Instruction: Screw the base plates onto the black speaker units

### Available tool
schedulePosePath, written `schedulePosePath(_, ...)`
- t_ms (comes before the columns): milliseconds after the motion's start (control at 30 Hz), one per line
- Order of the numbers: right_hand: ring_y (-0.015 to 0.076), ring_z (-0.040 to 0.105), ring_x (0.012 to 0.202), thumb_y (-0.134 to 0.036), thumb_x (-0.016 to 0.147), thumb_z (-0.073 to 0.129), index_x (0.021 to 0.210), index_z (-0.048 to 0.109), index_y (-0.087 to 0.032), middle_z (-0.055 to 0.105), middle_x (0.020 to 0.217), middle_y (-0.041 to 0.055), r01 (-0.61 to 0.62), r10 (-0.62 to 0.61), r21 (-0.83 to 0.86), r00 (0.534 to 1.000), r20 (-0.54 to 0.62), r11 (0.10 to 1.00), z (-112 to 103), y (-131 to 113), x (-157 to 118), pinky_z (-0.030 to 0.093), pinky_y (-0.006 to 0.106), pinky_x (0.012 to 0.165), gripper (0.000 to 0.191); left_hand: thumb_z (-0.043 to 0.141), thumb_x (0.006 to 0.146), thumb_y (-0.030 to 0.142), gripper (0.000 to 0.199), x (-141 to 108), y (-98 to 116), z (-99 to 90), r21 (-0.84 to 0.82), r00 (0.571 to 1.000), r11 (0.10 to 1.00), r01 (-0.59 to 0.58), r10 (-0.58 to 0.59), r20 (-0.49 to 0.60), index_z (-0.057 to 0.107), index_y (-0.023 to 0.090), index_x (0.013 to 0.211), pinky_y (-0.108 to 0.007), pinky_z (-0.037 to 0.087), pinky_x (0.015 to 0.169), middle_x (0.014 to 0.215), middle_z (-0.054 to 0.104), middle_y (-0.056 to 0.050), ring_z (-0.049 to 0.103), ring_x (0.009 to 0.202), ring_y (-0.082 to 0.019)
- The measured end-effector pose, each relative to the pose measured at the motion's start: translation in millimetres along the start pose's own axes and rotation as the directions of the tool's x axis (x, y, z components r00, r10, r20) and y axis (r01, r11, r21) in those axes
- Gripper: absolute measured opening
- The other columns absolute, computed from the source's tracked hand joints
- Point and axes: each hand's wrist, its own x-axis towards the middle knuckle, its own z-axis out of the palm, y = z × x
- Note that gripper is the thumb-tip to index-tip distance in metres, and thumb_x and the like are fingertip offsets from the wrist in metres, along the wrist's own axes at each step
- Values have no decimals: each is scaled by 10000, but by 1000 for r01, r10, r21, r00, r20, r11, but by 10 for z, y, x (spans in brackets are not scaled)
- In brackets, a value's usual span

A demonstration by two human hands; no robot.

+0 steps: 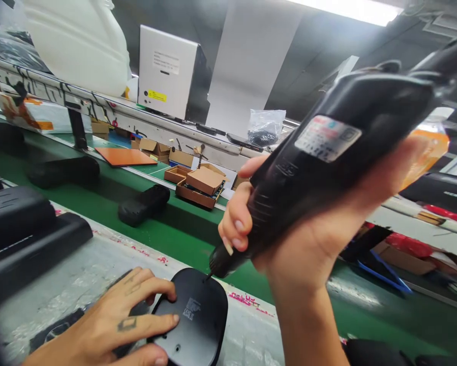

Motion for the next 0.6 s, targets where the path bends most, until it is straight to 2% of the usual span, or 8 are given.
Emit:
schedulePosePath(67,129,492,496,-826,826,545,931,573,-188,479,598,-4,-38,34,78,998,51,996,-2,2,4,454,259,433,647,617,978,322,172,-20,15,51,-27,999,1000,16,-17,-46,710,288,1118,-345,529,851,1175,665,-73,605,927,-217)
schedulePosePath(167,135,463,447,-914,782,493,885,559,-175,440,540,-1,-81,79,136,997,18,987,-18,-10,10,420,260,397,749,573,999,281,144,-87,29,155,-99,990,994,42,-55,-132,706,275,1056,-318,512,787,1134,671,-54,582,846,-191)
schedulePosePath(233,141,465,438,-914,776,505,862,559,-171,425,524,1,-62,62,138,998,6,989,-46,-9,13,414,260,384,750,589,989,250,114,-121,41,203,-139,985,989,48,-70,-158,698,269,1018,-303,497,751,1078,676,-38,567,810,-175)
schedulePosePath(333,156,509,466,-921,821,395,878,587,-183,453,559,6,3,-4,86,1000,17,996,-93,-3,-5,429,271,381,765,591,979,172,115,-93,50,211,-180,987,982,48,-74,-144,676,246,954,-280,484,746,1004,682,-13,577,812,-153)
schedulePosePath(400,148,522,480,-866,875,371,935,602,-195,465,583,-3,31,-33,52,998,54,998,-105,-9,-28,452,272,397,712,575,968,105,158,-3,41,187,-235,982,970,60,-99,-159,644,217,880,-253,480,750,911,681,12,595,800,-129)
schedulePosePath(467,117,498,470,-747,921,469,974,594,-181,446,589,-16,55,-59,78,996,60,995,-94,-28,-47,457,252,408,582,624,937,81,179,127,26,163,-279,967,956,92,-153,-204,610,200,803,-232,475,783,805,665,46,609,763,-103)
schedulePosePath(533,87,477,467,-610,948,557,965,567,-158,434,589,-26,36,-48,178,997,66,983,-72,-58,-53,449,224,423,453,706,893,97,193,265,17,152,-280,948,952,122,-196,-253,600,192,763,-225,468,789,751,653,63,603,735,-97)
schedulePosePath(600,73,480,477,-542,974,554,947,543,-145,443,591,-32,0,-20,273,997,72,962,-59,-93,-52,441,202,442,398,697,904,96,152,377,22,151,-263,950,961,85,-158,-270,623,186,808,-231,471,769,796,680,45,593,765,-113)
